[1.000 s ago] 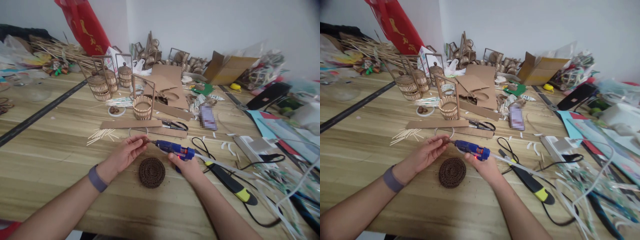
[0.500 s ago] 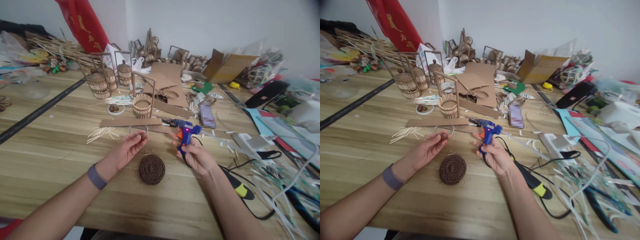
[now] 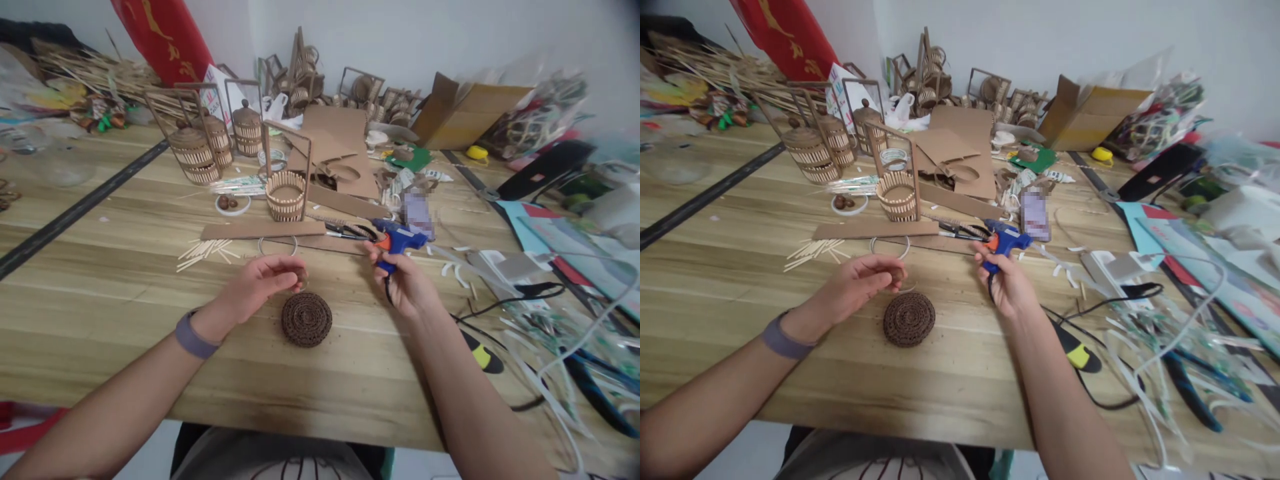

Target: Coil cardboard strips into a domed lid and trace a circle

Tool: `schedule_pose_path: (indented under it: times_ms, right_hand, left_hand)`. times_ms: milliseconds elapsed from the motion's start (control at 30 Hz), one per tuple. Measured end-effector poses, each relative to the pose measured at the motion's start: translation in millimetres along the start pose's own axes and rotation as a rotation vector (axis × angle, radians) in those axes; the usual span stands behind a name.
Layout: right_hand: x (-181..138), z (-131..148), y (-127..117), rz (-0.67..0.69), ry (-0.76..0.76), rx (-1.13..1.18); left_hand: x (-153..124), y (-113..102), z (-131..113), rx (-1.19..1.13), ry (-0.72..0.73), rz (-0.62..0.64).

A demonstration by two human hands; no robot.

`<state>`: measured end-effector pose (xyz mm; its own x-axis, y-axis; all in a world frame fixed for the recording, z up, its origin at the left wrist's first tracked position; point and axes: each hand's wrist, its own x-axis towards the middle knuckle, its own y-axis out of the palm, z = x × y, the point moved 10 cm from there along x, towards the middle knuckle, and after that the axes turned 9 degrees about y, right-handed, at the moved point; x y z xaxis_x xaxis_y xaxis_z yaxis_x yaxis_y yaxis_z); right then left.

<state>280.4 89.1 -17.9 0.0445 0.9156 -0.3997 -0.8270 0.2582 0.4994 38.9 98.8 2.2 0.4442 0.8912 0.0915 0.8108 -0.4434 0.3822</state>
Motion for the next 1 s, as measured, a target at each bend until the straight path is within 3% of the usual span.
schedule_pose_path:
  times_ms: [167,233,433,1000]
  right_hand:
    - [5,2,-14,-0.081,0.018,0.074]
    - [5,-1,-13,-0.091,0.043,0.088]
    - [6,-7,-9,-0.080,0.063,0.079]
    - [8,-9,-15,-0.120,0.075,0.109]
  left_hand:
    - [-13,36,-17,0.580,0.175,0.377]
    - [-17,44,-18,0.777,0.269,0.460]
    - [-19,49,-10,0.994,0.317,0.500]
    - [-34,65,-1,1.175,0.536,0.677]
